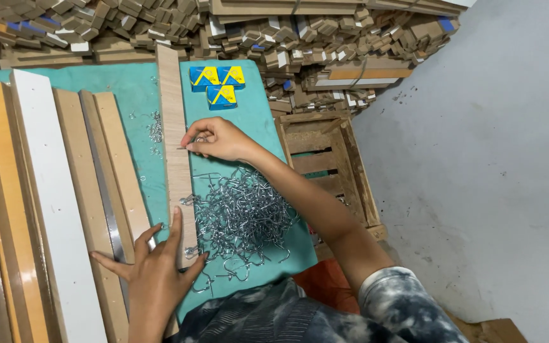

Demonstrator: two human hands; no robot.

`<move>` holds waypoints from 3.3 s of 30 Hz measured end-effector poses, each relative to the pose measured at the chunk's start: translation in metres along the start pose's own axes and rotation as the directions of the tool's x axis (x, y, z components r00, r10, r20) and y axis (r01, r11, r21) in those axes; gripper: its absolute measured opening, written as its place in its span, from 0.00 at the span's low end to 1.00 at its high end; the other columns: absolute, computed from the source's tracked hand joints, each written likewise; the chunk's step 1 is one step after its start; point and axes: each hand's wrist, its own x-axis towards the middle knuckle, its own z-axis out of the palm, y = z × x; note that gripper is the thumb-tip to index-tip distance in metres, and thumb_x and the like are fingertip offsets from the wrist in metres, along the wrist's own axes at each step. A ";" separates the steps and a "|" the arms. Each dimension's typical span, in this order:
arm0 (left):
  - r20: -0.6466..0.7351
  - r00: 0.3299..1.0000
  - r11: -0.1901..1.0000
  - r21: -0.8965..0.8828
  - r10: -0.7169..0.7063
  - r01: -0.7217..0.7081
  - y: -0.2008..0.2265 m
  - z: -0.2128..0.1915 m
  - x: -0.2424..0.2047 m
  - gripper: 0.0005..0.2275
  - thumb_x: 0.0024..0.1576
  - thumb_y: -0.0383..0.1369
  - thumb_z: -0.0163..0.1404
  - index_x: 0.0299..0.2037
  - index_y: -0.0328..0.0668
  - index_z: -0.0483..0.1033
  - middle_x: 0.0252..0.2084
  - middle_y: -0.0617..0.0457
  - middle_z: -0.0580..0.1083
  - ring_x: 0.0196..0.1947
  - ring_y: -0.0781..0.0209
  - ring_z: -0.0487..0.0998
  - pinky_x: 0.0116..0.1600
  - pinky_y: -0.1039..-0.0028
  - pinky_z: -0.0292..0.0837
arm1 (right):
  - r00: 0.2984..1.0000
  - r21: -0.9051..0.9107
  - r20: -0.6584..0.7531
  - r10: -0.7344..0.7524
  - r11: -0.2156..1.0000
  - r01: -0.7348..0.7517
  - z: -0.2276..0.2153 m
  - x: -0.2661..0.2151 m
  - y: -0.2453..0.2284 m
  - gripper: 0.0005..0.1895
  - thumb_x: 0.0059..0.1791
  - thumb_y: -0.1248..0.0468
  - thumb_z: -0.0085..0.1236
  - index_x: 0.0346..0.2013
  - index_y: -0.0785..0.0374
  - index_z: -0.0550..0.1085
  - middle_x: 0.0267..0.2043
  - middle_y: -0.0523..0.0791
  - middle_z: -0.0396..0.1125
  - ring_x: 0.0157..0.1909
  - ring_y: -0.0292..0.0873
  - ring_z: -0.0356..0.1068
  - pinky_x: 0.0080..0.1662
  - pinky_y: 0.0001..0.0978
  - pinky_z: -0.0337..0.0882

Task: Assemble wooden racks by manually inserting metal hooks into pre-drilled holes on wooden strips

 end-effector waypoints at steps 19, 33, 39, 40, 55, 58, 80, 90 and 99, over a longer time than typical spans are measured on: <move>-0.060 0.998 0.999 -0.020 0.024 -0.025 0.000 0.000 0.000 0.48 0.48 0.59 0.55 0.80 0.72 0.42 0.36 0.69 0.81 0.70 0.56 0.66 0.66 0.19 0.17 | 0.997 -0.248 -0.071 0.035 0.967 -0.052 0.003 0.001 -0.021 0.02 0.49 0.65 0.63 0.35 0.54 0.80 0.32 0.38 0.77 0.24 0.28 0.65 0.31 0.21 0.62; -0.097 0.995 0.999 -0.026 0.034 -0.037 0.000 0.001 -0.001 0.46 0.48 0.57 0.56 0.79 0.71 0.47 0.33 0.68 0.81 0.69 0.56 0.67 0.66 0.19 0.17 | 0.997 -0.265 -0.075 0.002 0.964 -0.022 0.002 0.004 -0.014 0.02 0.48 0.66 0.64 0.34 0.55 0.80 0.40 0.39 0.79 0.33 0.30 0.72 0.38 0.21 0.68; -0.033 0.995 0.994 -0.047 0.096 -0.097 -0.004 0.003 0.004 0.49 0.49 0.55 0.57 0.79 0.60 0.41 0.38 0.60 0.83 0.69 0.47 0.64 0.71 0.27 0.27 | 0.994 -0.607 0.108 -0.016 0.791 0.079 0.006 0.014 -0.040 0.03 0.50 0.68 0.58 0.33 0.55 0.74 0.36 0.41 0.77 0.42 0.45 0.76 0.44 0.38 0.68; -0.036 0.995 0.994 -0.047 0.098 -0.099 -0.003 0.005 0.004 0.49 0.49 0.55 0.57 0.79 0.60 0.41 0.38 0.60 0.83 0.69 0.47 0.64 0.71 0.27 0.27 | 0.994 -0.609 0.106 -0.019 0.789 0.080 0.009 0.019 -0.045 0.03 0.50 0.68 0.58 0.33 0.55 0.74 0.36 0.41 0.77 0.42 0.45 0.76 0.44 0.38 0.68; -0.179 0.983 0.998 -0.040 0.035 -0.043 -0.008 0.018 0.000 0.46 0.42 0.59 0.59 0.77 0.69 0.58 0.52 0.47 0.77 0.68 0.59 0.68 0.67 0.20 0.16 | 0.895 -0.447 0.000 0.447 0.801 -0.400 0.052 0.043 -0.071 0.05 0.51 0.69 0.47 0.30 0.64 0.66 0.27 0.53 0.73 0.19 0.46 0.80 0.18 0.25 0.67; -0.169 0.985 0.998 -0.030 0.046 -0.052 -0.008 0.015 0.003 0.44 0.46 0.59 0.56 0.77 0.71 0.58 0.50 0.51 0.78 0.69 0.59 0.68 0.67 0.22 0.13 | 0.939 -0.440 -0.226 0.258 0.833 -0.335 0.051 0.020 -0.079 0.25 0.55 0.48 0.39 0.18 0.56 0.58 0.16 0.44 0.66 0.15 0.47 0.77 0.31 0.40 0.67; -0.256 0.964 0.966 -0.257 -0.068 0.000 -0.005 0.008 0.001 0.41 0.45 0.52 0.55 0.76 0.72 0.60 0.43 0.45 0.79 0.60 0.57 0.74 0.74 0.32 0.23 | 0.957 -0.258 -0.234 -0.169 0.960 0.107 0.033 -0.090 -0.028 0.06 0.52 0.68 0.54 0.32 0.60 0.67 0.40 0.47 0.68 0.36 0.40 0.73 0.34 0.22 0.74; -0.306 0.952 0.986 -0.152 0.013 -0.062 -0.005 0.011 -0.001 0.41 0.45 0.55 0.54 0.74 0.70 0.61 0.41 0.44 0.79 0.58 0.60 0.75 0.74 0.29 0.28 | 0.974 0.075 -0.158 -0.163 0.981 0.176 -0.036 0.012 -0.016 0.07 0.50 0.73 0.60 0.43 0.63 0.76 0.40 0.46 0.68 0.42 0.45 0.82 0.46 0.23 0.79; -0.287 0.958 0.982 -0.173 0.020 -0.072 -0.007 0.010 0.001 0.42 0.45 0.53 0.55 0.75 0.70 0.57 0.39 0.47 0.79 0.57 0.59 0.76 0.74 0.29 0.30 | 0.946 -0.429 -0.208 -0.247 0.893 0.138 -0.044 0.078 -0.010 0.04 0.49 0.69 0.60 0.30 0.62 0.77 0.33 0.44 0.77 0.31 0.37 0.82 0.35 0.25 0.75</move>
